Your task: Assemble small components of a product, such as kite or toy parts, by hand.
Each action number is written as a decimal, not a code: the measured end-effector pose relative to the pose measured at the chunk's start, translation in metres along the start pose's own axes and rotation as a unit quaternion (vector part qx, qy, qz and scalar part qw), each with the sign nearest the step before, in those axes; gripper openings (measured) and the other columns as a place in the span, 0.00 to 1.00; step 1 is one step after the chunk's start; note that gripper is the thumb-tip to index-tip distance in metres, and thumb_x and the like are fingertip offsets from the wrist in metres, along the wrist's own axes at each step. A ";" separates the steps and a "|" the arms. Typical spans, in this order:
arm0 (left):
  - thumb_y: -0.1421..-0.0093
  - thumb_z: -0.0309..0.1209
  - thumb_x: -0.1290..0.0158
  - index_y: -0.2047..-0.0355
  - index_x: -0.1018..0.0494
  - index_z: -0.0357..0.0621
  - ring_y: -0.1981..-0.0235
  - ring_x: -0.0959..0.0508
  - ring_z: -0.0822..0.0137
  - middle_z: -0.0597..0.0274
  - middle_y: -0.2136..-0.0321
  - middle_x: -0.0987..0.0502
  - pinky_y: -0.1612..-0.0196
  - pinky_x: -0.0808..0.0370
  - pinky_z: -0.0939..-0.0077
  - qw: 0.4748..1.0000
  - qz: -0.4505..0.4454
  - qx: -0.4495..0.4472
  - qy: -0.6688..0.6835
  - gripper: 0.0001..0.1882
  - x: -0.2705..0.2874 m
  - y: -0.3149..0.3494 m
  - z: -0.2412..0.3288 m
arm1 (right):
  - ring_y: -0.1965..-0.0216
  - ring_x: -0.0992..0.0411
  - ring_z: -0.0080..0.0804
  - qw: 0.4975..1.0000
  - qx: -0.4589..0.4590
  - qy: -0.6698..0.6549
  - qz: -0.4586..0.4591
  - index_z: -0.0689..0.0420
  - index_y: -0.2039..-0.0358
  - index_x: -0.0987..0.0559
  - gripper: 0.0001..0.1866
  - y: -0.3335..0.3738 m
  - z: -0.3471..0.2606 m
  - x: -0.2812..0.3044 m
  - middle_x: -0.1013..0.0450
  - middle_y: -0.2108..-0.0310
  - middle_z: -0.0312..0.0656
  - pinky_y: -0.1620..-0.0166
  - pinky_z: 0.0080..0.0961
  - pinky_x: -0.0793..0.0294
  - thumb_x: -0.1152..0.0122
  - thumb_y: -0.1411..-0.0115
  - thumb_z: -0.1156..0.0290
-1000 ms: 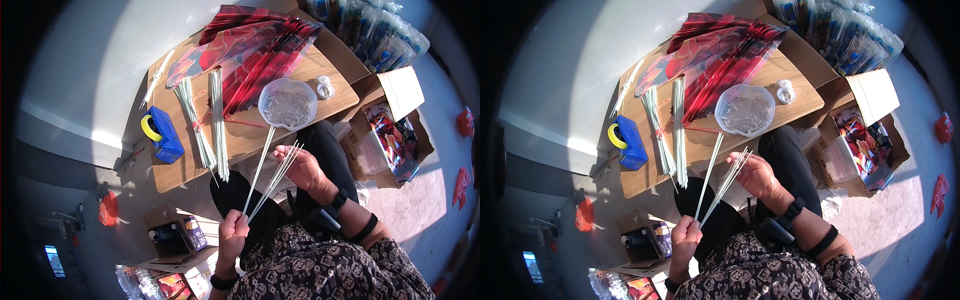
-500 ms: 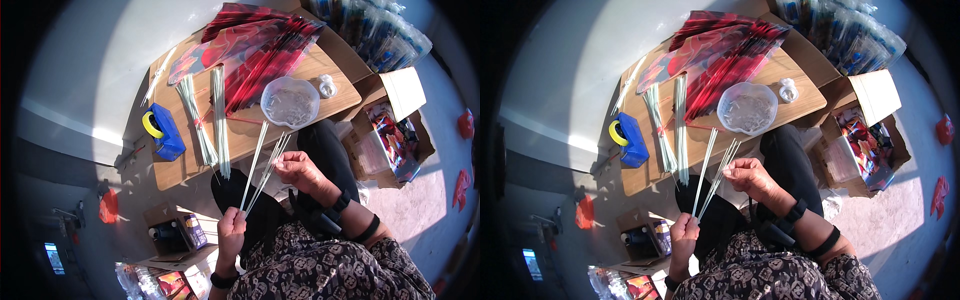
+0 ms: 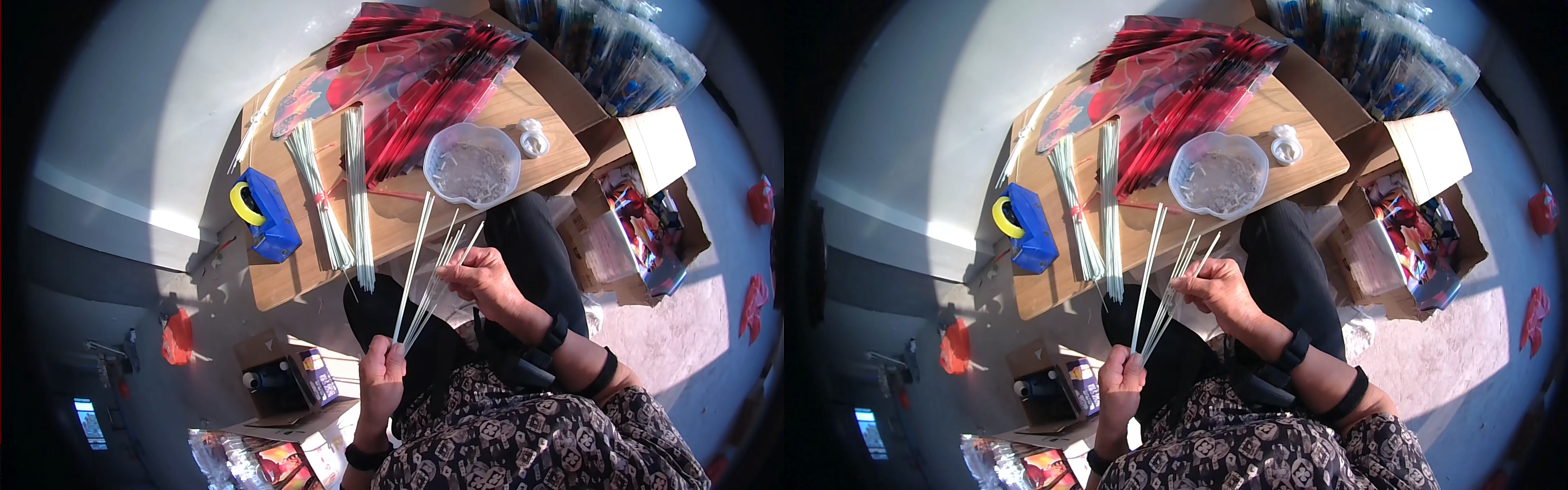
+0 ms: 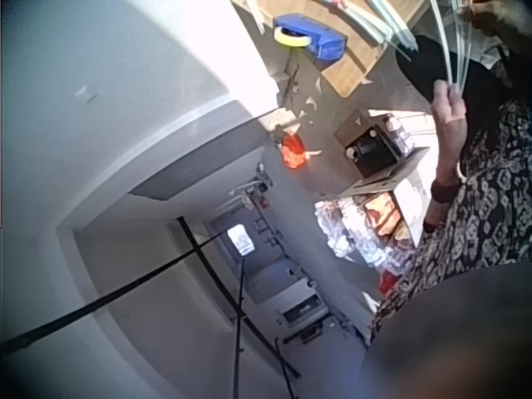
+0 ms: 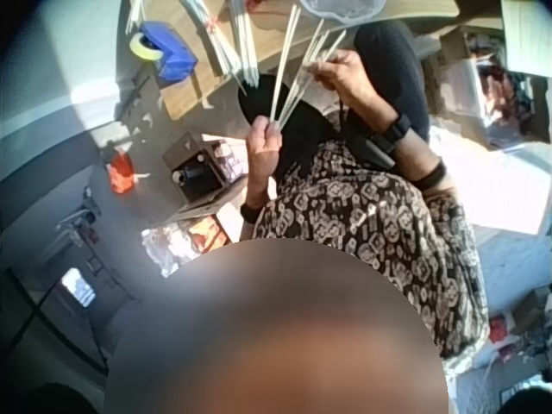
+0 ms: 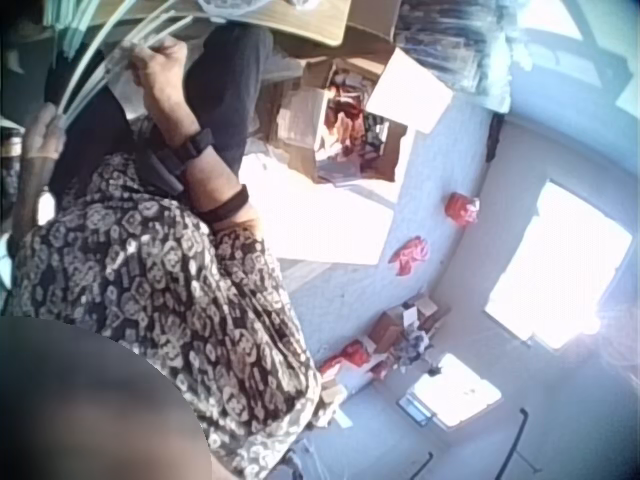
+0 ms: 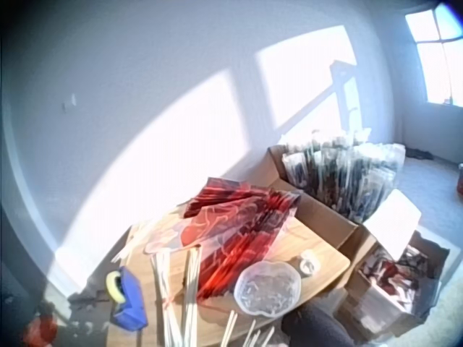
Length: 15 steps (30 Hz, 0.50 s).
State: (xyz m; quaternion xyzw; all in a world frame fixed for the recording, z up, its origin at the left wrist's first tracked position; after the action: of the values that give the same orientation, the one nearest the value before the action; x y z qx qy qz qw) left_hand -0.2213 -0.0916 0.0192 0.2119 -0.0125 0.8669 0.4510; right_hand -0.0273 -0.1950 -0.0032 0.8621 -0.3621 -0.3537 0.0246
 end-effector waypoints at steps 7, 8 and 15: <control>0.39 0.27 0.55 0.76 0.37 0.40 0.86 0.38 0.76 0.66 0.88 0.37 0.82 0.41 0.80 1.000 -0.002 0.012 -0.007 0.09 0.000 -0.001 0.001 | 0.85 0.37 0.13 0.999 0.012 -0.028 -0.010 0.55 0.79 0.25 0.06 -0.003 0.005 0.002 0.30 0.83 0.32 0.83 0.11 0.46 0.35 0.51 0.73; 0.39 0.27 0.55 0.76 0.37 0.40 0.86 0.38 0.77 0.66 0.88 0.37 0.82 0.41 0.80 1.000 -0.005 0.012 -0.013 0.09 0.000 -0.001 0.002 | 0.85 0.37 0.13 1.000 0.012 -0.014 -0.008 0.55 0.79 0.25 0.06 -0.003 0.003 0.002 0.30 0.83 0.31 0.83 0.11 0.46 0.35 0.51 0.73; 0.37 0.28 0.57 0.77 0.38 0.42 0.85 0.40 0.80 0.70 0.86 0.38 0.82 0.44 0.85 1.000 0.002 0.005 -0.001 0.10 -0.002 0.000 0.001 | 0.86 0.39 0.13 1.000 0.004 0.015 0.003 0.56 0.80 0.25 0.06 -0.001 0.000 0.001 0.31 0.84 0.31 0.83 0.11 0.46 0.35 0.52 0.73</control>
State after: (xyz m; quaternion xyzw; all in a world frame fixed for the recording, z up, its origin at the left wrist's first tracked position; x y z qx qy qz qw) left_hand -0.2195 -0.0935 0.0193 0.2151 -0.0089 0.8675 0.4484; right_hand -0.0261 -0.1946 -0.0036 0.8661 -0.3659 -0.3394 0.0280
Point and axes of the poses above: each hand's wrist, its own y-axis away from the middle knuckle, its own x-axis out of the back of the hand, z = x × y, the point moved 1 cm from there along -y, towards the middle knuckle
